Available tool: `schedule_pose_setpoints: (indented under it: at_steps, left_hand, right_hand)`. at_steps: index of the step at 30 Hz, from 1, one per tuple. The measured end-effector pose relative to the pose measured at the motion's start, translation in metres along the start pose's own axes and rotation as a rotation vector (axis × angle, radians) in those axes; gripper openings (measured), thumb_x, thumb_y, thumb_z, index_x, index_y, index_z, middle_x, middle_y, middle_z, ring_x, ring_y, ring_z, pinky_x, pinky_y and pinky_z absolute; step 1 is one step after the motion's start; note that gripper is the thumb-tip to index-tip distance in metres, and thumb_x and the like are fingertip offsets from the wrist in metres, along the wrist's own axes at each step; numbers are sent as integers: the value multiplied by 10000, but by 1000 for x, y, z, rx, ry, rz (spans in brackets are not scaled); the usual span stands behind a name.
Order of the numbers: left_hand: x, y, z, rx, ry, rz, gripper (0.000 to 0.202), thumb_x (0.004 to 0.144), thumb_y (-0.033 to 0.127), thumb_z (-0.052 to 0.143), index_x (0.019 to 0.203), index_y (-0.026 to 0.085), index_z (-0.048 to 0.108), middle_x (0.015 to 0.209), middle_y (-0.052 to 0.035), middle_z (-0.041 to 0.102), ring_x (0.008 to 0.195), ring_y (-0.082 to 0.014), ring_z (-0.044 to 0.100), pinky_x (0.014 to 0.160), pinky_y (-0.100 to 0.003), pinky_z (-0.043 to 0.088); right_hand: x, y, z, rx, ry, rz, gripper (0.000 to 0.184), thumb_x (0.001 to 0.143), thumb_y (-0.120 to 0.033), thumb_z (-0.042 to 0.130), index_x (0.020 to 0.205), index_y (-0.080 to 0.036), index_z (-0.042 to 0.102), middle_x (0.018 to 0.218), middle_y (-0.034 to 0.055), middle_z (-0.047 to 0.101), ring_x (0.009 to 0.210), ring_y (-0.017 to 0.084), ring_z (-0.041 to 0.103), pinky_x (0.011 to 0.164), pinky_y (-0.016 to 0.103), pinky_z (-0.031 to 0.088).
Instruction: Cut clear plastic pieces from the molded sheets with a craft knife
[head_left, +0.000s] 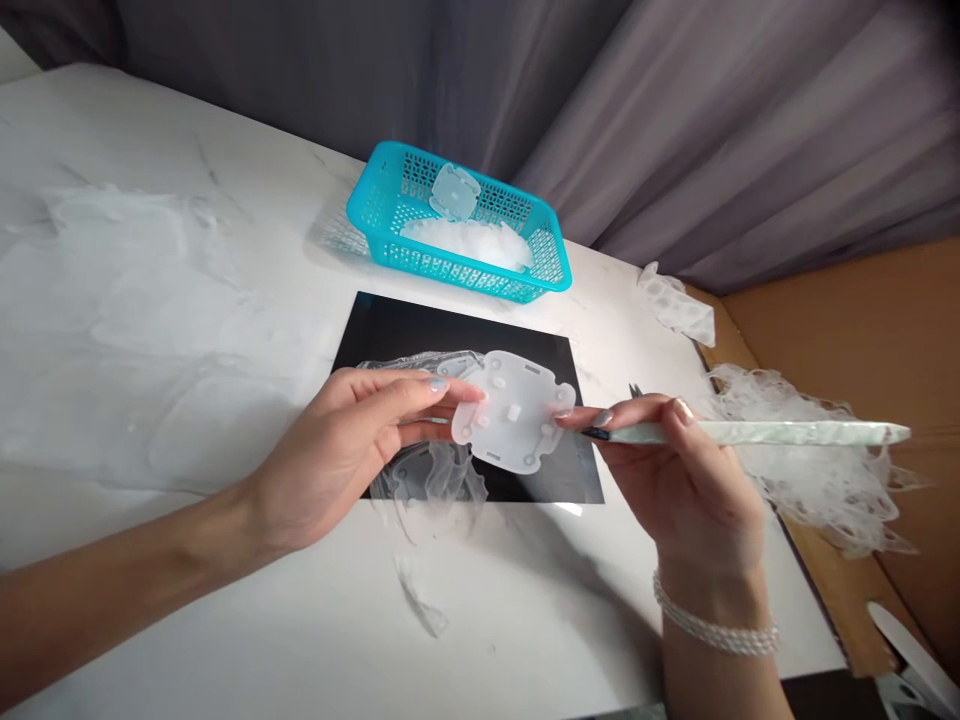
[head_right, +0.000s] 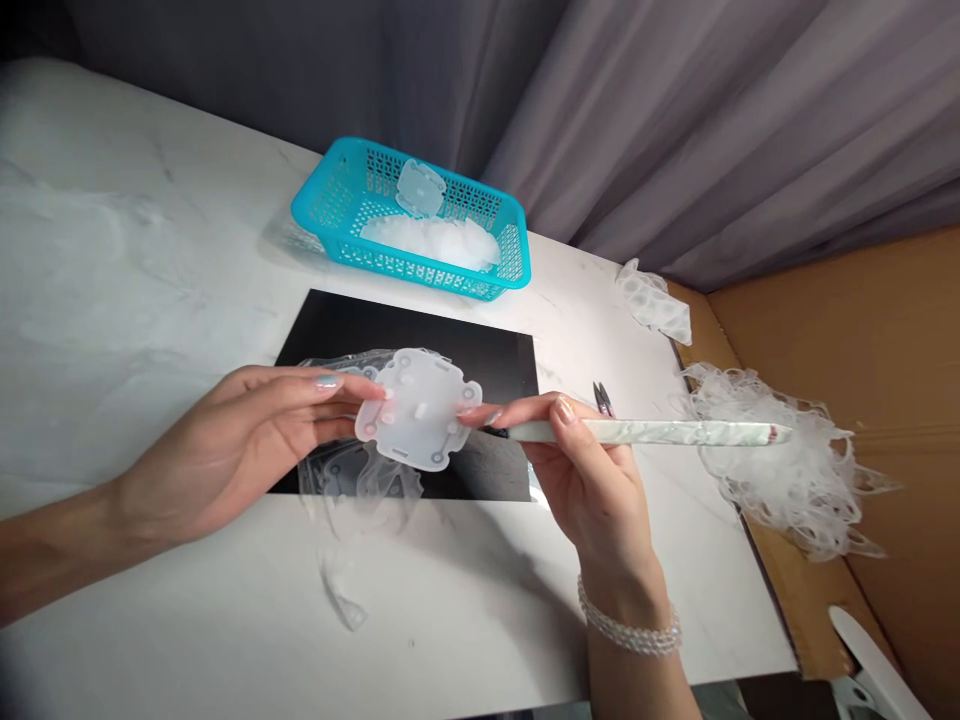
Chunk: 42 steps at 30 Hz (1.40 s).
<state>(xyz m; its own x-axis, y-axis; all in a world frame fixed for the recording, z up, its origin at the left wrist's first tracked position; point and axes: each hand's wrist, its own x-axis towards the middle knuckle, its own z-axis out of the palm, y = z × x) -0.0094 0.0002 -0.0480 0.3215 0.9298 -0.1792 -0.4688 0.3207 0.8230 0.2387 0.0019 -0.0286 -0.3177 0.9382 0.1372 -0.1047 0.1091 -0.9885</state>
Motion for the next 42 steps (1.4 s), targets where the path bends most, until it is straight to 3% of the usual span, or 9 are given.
schedule_pose_setpoints:
  at_steps: [16, 21, 26, 28, 30, 33, 35, 37, 42]
  left_hand:
    - [-3, -5, 2, 78, -3, -49, 121, 839, 181, 697, 908, 233, 781, 947, -7, 749, 849, -123, 698, 731, -167, 604]
    - [-1, -3, -1, 146, 44, -17, 132, 844, 173, 688, 895, 252, 780, 970, 7, 748, 882, -121, 687, 730, -156, 597]
    - [1, 0, -3, 169, 33, 36, 146, 853, 158, 665, 845, 257, 772, 907, 33, 740, 834, -98, 672, 727, -144, 582]
    - [1, 0, -3, 166, 28, 49, 168, 851, 137, 656, 832, 260, 768, 883, 41, 734, 819, -94, 666, 718, -147, 580]
    - [0, -1, -3, 166, 13, 56, 176, 854, 132, 651, 833, 263, 766, 870, 46, 730, 814, -90, 661, 716, -146, 577]
    - [0, -2, -4, 164, -11, 67, 172, 859, 139, 651, 845, 266, 766, 870, 49, 727, 814, -85, 659, 719, -136, 570]
    - [0, -3, -4, 167, -25, 77, 168, 859, 145, 655, 851, 269, 768, 867, 50, 724, 810, -87, 661, 718, -139, 572]
    - [-1, -4, -4, 178, -28, 82, 169, 857, 145, 657, 851, 270, 771, 867, 47, 722, 810, -92, 663, 718, -145, 576]
    - [-3, -2, 0, 200, -9, 77, 156, 841, 146, 675, 835, 262, 780, 855, 32, 724, 793, -102, 667, 715, -153, 575]
  right_hand:
    - [1, 1, 13, 194, -130, 107, 350, 1005, -332, 437, 934, -248, 769, 975, 20, 772, 1038, 198, 691, 996, 344, 497]
    - [-1, -1, 1, 119, -145, 158, 362, 1005, -322, 418, 970, -215, 762, 963, 65, 766, 924, 242, 715, 916, 425, 528]
    - [3, 0, -14, 45, -57, 147, 378, 998, -337, 410, 892, -205, 748, 1012, 88, 740, 1123, 289, 626, 1046, 481, 405]
    - [6, 4, -12, 30, 59, 187, 303, 984, -299, 451, 919, -205, 732, 922, 70, 704, 1015, 229, 628, 956, 389, 452]
    - [8, 10, -3, 51, 138, 245, 212, 955, -269, 519, 1019, -204, 711, 732, 14, 581, 744, 149, 563, 741, 286, 469]
    - [5, 16, 14, 183, 39, 354, 233, 927, -377, 573, 994, -184, 685, 608, -52, 327, 544, 107, 334, 544, 258, 349]
    - [2, 18, 23, 272, -78, 380, 332, 914, -483, 565, 801, -179, 634, 596, -64, 249, 527, 99, 255, 515, 264, 282]
    - [0, 17, 29, 285, -131, 364, 391, 912, -476, 577, 659, -182, 534, 582, -70, 218, 522, 89, 208, 506, 265, 228]
    - [-4, 15, 25, 61, -75, 373, 295, 903, -361, 637, 684, -176, 567, 595, -55, 300, 550, 91, 245, 516, 271, 203]
